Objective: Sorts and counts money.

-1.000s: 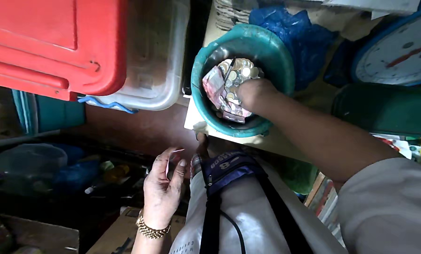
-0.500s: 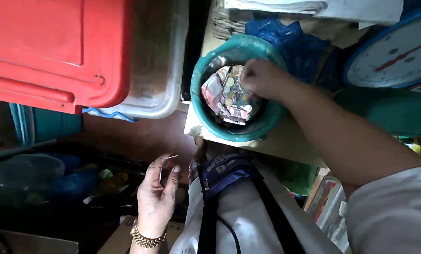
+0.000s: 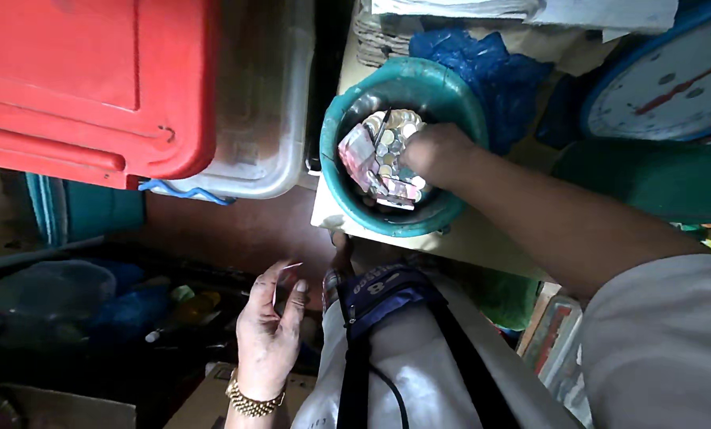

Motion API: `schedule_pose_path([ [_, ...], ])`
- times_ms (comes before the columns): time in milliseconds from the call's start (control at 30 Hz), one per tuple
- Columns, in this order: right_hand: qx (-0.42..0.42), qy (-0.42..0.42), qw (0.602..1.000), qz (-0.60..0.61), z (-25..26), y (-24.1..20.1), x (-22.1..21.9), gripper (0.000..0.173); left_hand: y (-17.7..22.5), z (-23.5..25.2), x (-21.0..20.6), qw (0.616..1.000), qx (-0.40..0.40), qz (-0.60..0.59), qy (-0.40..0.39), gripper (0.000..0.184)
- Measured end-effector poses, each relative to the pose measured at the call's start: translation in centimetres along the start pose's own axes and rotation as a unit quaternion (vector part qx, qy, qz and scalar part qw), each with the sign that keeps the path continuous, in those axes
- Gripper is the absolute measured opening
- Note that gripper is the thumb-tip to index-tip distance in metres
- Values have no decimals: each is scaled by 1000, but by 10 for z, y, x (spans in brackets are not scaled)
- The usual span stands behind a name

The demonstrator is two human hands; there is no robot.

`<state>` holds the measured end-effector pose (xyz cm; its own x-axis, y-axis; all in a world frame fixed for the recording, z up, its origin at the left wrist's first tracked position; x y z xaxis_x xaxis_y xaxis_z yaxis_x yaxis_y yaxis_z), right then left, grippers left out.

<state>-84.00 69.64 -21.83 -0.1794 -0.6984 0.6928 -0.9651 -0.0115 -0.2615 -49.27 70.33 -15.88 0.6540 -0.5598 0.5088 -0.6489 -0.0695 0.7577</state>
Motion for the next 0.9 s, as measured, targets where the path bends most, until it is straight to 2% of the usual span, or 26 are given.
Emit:
schedule_pose_path([
  [233,-24,-18,999,13,0,-7,-2,24,-5,-8,-2,1000,7,-16,7,37],
  [433,-36,-37,998,32,3,-3,0,35,-4,-10,-3,1000,-4,-13,10,37],
  [633,-53,-17,996,65,-2,-7,-1,25,-1,-11,-5,1000,-15,-11,7,37],
  [900,-24,-16,996,86,11,7,-13,25,-2,-11,-2,1000,-8,-8,13,37],
])
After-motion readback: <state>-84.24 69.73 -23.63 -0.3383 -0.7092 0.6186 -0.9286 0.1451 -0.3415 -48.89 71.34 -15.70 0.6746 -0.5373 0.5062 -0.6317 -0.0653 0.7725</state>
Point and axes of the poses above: each hand's wrist, its own z-axis towards the middle knuckle, its own x-axis out of the back of the hand, y = z × x, the point moved 1 cm from there along z, towards the middle knuckle, and after that the axes turned 13 degrees about x, right-handed, at the moved point
